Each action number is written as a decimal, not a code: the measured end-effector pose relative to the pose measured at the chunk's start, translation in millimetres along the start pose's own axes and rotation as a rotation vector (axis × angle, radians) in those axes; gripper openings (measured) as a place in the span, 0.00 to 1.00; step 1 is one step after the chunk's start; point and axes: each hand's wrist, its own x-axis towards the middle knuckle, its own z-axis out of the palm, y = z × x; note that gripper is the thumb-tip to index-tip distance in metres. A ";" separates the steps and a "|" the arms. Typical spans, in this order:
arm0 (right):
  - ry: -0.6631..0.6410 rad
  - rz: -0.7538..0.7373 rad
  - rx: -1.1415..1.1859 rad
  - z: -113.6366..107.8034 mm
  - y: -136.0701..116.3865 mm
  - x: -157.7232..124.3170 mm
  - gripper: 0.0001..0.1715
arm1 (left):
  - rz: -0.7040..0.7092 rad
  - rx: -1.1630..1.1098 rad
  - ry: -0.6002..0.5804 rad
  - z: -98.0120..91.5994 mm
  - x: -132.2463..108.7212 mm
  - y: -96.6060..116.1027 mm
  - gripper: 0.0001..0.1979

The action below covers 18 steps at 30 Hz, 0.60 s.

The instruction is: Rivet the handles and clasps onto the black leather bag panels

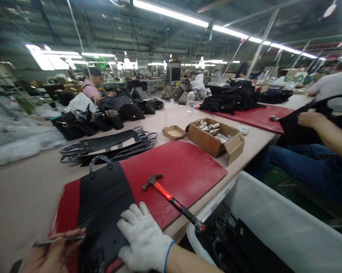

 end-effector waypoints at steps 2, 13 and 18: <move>-0.007 0.019 -0.008 -3.7 -5.8 1.0 0.39 | -0.099 0.085 0.020 -27.8 15.5 -3.1 0.14; 0.048 -0.077 -0.152 9.7 14.7 11.8 0.35 | -0.233 1.053 -0.021 -72.5 8.7 -24.6 0.12; 0.021 -0.029 -0.176 1.5 2.3 10.2 0.37 | -0.215 1.089 -0.057 -67.8 6.0 -20.1 0.14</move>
